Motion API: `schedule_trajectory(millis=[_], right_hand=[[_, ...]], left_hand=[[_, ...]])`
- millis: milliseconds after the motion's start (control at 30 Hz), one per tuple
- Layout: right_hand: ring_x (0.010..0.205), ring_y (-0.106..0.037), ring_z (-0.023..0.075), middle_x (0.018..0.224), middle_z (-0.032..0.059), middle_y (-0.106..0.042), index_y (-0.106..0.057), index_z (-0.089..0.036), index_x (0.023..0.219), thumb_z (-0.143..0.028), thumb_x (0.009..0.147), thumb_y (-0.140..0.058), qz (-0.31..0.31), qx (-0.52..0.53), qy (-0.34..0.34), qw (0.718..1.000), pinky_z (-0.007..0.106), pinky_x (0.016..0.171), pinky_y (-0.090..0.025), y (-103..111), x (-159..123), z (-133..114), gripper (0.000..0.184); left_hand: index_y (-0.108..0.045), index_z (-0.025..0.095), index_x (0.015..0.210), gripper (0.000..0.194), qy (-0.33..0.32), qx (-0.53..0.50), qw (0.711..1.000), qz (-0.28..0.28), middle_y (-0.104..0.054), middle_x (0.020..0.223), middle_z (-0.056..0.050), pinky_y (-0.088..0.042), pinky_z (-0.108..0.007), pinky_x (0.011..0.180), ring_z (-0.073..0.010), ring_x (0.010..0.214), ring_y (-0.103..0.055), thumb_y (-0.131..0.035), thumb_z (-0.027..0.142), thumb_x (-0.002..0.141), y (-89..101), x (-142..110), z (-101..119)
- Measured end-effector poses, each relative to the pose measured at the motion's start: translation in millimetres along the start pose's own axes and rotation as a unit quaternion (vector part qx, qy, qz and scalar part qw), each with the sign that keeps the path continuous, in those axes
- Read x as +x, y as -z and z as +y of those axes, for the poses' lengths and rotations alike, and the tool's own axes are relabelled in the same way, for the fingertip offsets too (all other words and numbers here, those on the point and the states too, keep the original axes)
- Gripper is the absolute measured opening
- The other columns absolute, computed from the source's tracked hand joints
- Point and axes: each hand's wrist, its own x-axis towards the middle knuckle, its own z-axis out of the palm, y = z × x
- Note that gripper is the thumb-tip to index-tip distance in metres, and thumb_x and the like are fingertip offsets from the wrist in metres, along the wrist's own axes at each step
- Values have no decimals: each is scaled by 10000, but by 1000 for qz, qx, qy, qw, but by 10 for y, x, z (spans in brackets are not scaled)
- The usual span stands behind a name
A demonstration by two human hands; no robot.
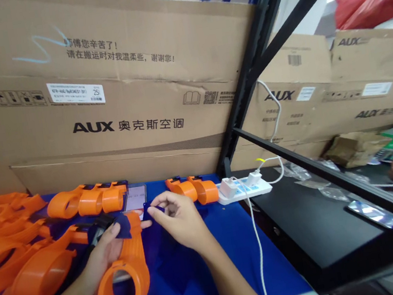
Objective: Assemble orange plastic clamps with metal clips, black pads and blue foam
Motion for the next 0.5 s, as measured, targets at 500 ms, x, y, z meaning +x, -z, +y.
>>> schedule_trajectory(millis=[500], right_hand=[[1079,-636,238,1217,47,-696,-528,-343,1490,-391,992,-615,-118,-48,80,989,502,1029,-512,-125,-46,-97,508]], left_hand=[[-656,199,1335,525,-23,-52,998,3,-751,1230,-115,-499,-465,1051,-346,1207,-663,-683,481,893,-29,8,-59]])
